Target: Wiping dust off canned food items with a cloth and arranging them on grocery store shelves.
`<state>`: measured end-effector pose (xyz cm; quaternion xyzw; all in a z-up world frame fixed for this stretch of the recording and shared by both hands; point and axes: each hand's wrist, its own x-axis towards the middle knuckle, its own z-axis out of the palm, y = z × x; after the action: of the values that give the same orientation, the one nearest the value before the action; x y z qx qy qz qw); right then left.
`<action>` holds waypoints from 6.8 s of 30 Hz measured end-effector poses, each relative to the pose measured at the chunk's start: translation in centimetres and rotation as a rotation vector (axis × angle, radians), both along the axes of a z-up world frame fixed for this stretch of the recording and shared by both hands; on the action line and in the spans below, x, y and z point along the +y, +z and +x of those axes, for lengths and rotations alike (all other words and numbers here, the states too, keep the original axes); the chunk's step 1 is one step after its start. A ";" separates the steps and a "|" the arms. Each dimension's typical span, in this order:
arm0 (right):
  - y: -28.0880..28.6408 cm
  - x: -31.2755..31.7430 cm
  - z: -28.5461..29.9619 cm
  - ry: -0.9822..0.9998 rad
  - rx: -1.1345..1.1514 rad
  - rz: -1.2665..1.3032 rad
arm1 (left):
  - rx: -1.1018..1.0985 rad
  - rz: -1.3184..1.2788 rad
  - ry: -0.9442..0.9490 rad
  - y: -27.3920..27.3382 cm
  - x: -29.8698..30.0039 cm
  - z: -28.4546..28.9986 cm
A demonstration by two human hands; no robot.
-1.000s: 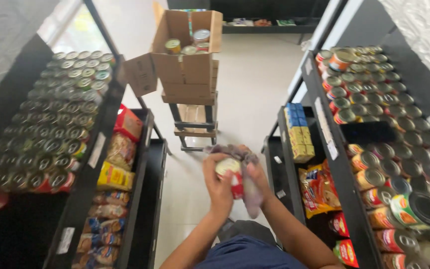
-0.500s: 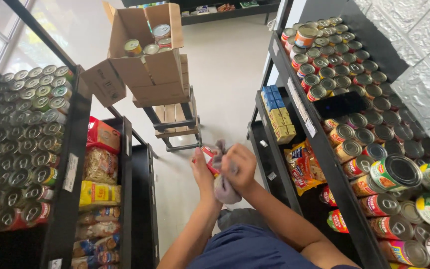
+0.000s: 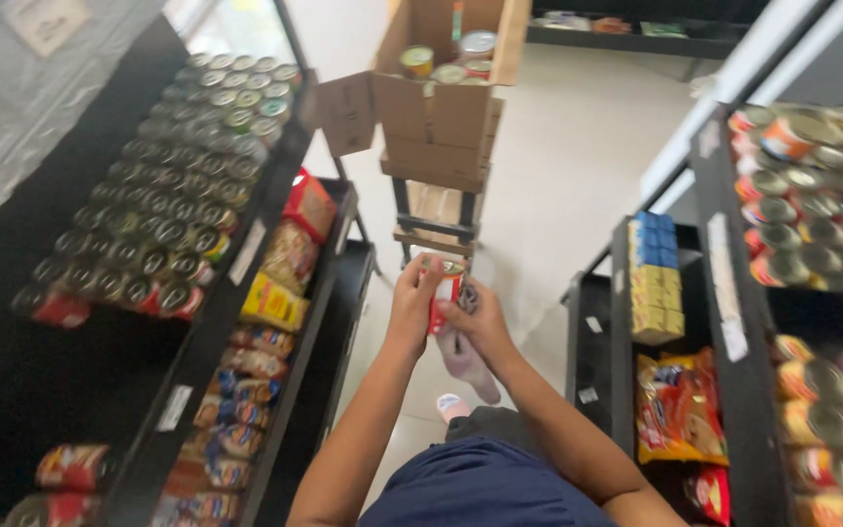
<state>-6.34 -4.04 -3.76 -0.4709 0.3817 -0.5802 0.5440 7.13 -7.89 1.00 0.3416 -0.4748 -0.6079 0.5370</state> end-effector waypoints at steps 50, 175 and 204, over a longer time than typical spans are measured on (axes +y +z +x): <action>2.0 -21.8 36.3 0.805 0.289 -0.540 | -1.091 0.066 1.482 -5.4 -4.2 42.7; 2.7 0.1 7.3 0.076 0.546 -0.958 | 0.585 0.596 0.160 -5.4 4.5 8.0; 4.3 -5.5 10.3 0.351 0.480 -1.034 | 0.734 0.280 1.017 -1.1 2.3 7.8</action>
<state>3.92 -9.53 0.56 -0.8486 0.0785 -0.4697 0.2303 14.88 -5.58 -0.12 0.3605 0.0450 -0.4111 0.8361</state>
